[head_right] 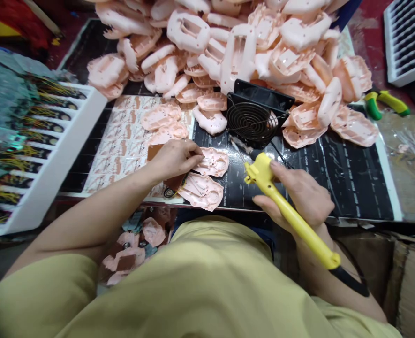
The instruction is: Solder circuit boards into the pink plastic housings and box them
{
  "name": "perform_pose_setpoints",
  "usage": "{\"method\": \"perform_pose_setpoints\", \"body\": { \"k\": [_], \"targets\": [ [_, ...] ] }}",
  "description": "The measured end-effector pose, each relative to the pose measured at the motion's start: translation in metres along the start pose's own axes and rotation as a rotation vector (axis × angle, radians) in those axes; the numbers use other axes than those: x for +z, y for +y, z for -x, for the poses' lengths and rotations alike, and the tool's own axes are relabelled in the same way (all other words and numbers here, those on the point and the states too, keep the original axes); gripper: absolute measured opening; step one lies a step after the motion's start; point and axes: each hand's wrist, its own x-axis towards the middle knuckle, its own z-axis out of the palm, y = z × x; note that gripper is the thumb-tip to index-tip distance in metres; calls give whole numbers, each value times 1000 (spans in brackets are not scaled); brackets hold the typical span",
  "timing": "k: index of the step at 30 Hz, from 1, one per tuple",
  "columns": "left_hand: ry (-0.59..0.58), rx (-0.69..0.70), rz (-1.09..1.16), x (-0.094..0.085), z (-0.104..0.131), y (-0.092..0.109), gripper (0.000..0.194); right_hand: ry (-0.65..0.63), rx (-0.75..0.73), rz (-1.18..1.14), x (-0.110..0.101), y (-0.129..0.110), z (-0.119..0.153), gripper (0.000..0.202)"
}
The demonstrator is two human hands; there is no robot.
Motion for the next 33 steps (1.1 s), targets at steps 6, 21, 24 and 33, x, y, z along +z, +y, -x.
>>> {"method": "perform_pose_setpoints", "body": {
  "k": [6,21,24,33],
  "targets": [
    [-31,-35,3,-2,-1,4,24,-52,67,-289,22,15,20,52],
    [-8,7,-74,0,-1,3,24,-165,-88,-405,32,18,2,24],
    [-8,11,-72,1,-1,3,22,-46,-21,-398,27,21,4,25],
    [-6,37,-131,-2,0,4,25,-29,80,-229,21,17,14,45]
  ]
}}
